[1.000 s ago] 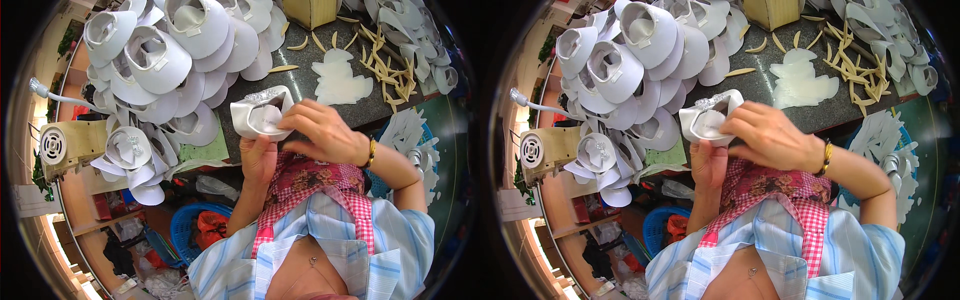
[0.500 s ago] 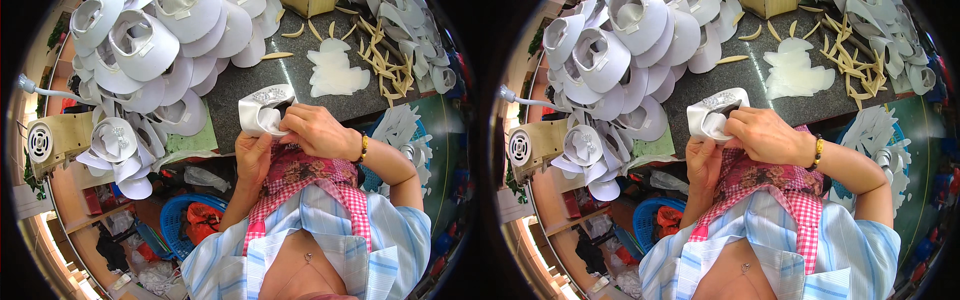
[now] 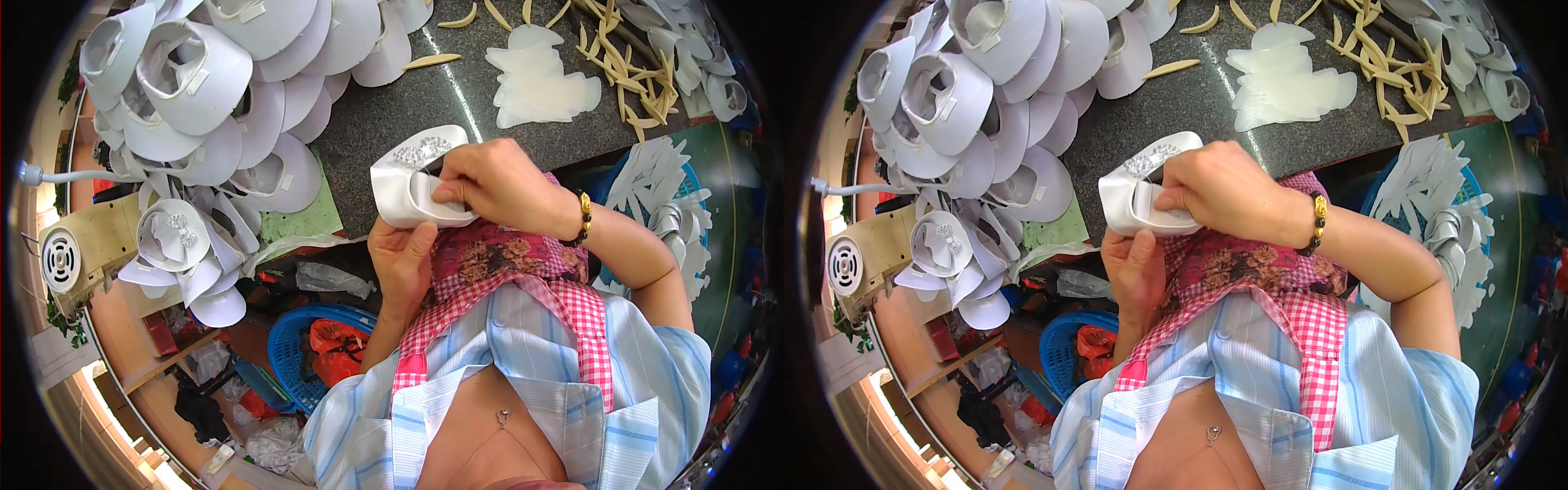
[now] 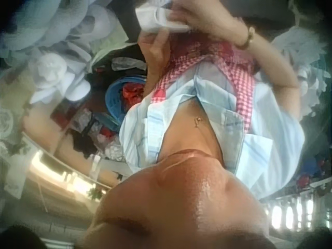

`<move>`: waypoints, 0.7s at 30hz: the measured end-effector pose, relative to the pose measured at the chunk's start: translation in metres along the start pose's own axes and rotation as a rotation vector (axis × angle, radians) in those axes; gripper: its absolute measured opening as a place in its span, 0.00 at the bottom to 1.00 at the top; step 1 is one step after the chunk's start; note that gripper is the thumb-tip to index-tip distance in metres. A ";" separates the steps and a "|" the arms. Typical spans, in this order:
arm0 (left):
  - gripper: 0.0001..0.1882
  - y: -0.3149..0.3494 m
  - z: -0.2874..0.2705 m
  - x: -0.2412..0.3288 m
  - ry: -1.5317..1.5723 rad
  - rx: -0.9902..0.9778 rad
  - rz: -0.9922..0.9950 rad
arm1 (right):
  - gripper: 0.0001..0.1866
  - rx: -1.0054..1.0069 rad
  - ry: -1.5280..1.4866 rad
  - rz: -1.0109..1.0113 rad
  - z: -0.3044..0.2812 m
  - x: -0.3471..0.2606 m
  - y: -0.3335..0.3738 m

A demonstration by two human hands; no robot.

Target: The person assembles shoe uppers by inserting lining pieces, support strips, and padding into each shoe upper by hand.

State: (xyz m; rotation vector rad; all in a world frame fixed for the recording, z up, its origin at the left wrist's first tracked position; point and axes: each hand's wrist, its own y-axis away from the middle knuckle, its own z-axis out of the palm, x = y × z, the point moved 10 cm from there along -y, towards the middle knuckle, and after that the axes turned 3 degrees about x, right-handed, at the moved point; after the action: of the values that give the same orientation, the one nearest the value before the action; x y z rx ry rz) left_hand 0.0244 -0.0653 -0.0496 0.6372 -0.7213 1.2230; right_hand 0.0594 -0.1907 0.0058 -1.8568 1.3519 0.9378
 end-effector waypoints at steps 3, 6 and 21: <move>0.21 0.005 0.003 0.009 -0.139 0.008 0.065 | 0.11 -0.028 0.089 -0.112 0.009 -0.008 0.002; 0.21 0.009 0.006 0.008 0.034 0.076 0.068 | 0.12 0.231 -0.208 -0.046 -0.016 -0.016 0.014; 0.20 0.014 0.003 -0.001 0.262 0.137 -0.061 | 0.08 -0.024 -0.094 -0.355 0.005 -0.058 0.025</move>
State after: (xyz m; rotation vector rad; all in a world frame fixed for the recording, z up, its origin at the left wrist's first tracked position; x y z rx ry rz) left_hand 0.0103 -0.0649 -0.0482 0.5932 -0.3995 1.2786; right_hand 0.0217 -0.1645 0.0497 -1.9609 0.9173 0.8445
